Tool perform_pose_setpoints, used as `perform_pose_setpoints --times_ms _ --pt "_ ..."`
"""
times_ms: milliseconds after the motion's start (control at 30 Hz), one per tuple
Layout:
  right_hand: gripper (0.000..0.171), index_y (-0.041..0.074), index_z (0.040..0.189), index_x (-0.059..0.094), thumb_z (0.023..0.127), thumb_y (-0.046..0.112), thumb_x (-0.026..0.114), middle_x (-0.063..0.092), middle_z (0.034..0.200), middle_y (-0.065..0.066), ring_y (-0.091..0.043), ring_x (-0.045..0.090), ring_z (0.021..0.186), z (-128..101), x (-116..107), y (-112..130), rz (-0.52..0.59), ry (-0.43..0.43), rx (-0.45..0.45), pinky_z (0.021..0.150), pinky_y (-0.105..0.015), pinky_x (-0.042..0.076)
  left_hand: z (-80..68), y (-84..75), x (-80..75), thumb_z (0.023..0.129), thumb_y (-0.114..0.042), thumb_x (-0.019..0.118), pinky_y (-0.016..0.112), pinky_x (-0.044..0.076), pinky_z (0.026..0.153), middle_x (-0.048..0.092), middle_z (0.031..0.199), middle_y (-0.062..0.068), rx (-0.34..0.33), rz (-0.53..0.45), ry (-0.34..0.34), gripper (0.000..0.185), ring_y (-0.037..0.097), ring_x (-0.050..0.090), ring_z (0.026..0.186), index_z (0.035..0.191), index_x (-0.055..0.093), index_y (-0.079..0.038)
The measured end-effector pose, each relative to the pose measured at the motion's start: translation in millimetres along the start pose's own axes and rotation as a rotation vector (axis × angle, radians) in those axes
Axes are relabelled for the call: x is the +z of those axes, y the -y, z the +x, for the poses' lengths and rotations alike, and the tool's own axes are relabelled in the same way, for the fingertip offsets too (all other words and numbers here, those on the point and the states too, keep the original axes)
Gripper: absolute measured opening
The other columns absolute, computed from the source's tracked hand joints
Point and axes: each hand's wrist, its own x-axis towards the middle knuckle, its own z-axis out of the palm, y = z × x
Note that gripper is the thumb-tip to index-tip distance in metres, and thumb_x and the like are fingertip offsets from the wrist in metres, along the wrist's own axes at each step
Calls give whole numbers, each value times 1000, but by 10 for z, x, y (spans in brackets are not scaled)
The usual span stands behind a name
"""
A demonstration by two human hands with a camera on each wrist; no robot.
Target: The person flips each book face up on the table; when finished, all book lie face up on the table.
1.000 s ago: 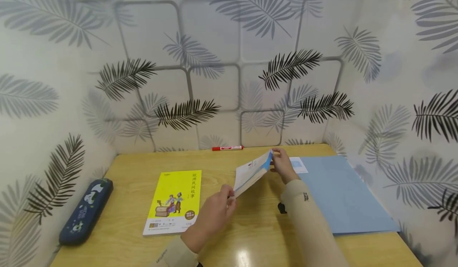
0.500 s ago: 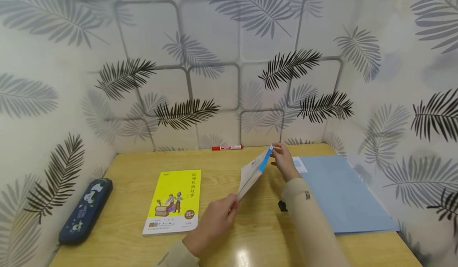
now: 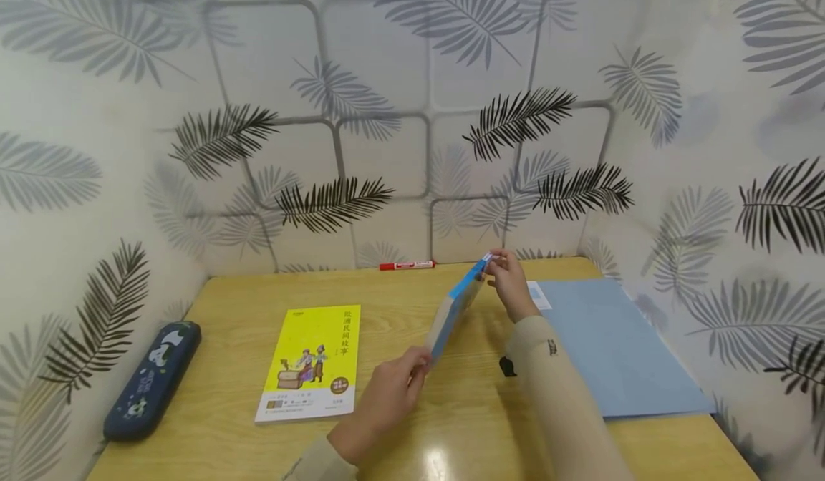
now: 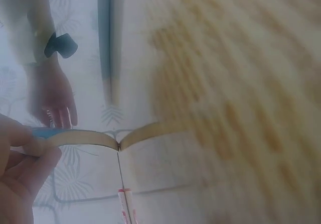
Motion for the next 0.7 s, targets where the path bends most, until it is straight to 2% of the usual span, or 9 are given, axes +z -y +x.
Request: perform_pose_setpoints --times_ms 100,167,267,333,433,700 --pt "43 -4 149 33 109 10 42 48 132 -21 -23 55 111 25 22 35 11 -5 -15 109 -57 40 4 -5 0 100 -5 64 8 49 59 75 101 10 20 -8 -28 25 6 67 70 123 59 -11" --pt "44 -3 149 34 108 10 42 47 133 -21 -26 54 113 37 33 59 7 -5 -24 108 -56 42 5 -10 -2 101 -5 64 11 51 61 75 105 13 10 -29 -33 36 12 71 76 134 54 -13" --pt "45 -1 151 34 109 11 43 45 137 -23 -29 53 117 32 43 83 -25 -8 -29 106 -52 45 3 -26 -3 103 -9 62 16 56 72 72 119 16 -31 -62 -23 59 19 74 94 156 37 -19" --pt "45 0 152 35 109 12 43 45 139 -23 -30 52 118 22 49 90 -43 -12 -20 104 -50 46 5 -43 -9 105 -13 60 18 56 76 68 128 17 -58 -82 -5 71 21 73 100 164 21 -20" --pt "46 1 154 35 110 13 42 44 142 -24 -29 51 119 8 56 89 -48 -12 -9 104 -48 47 9 -62 -18 105 -14 59 23 56 84 60 140 19 -68 -71 4 79 27 69 112 166 10 -19" --pt "50 7 159 33 111 19 42 38 152 -25 -37 44 134 12 50 99 -57 4 -15 106 -51 45 24 -78 -37 106 -15 59 20 55 83 63 137 16 -89 -47 13 79 21 71 108 166 8 -18"
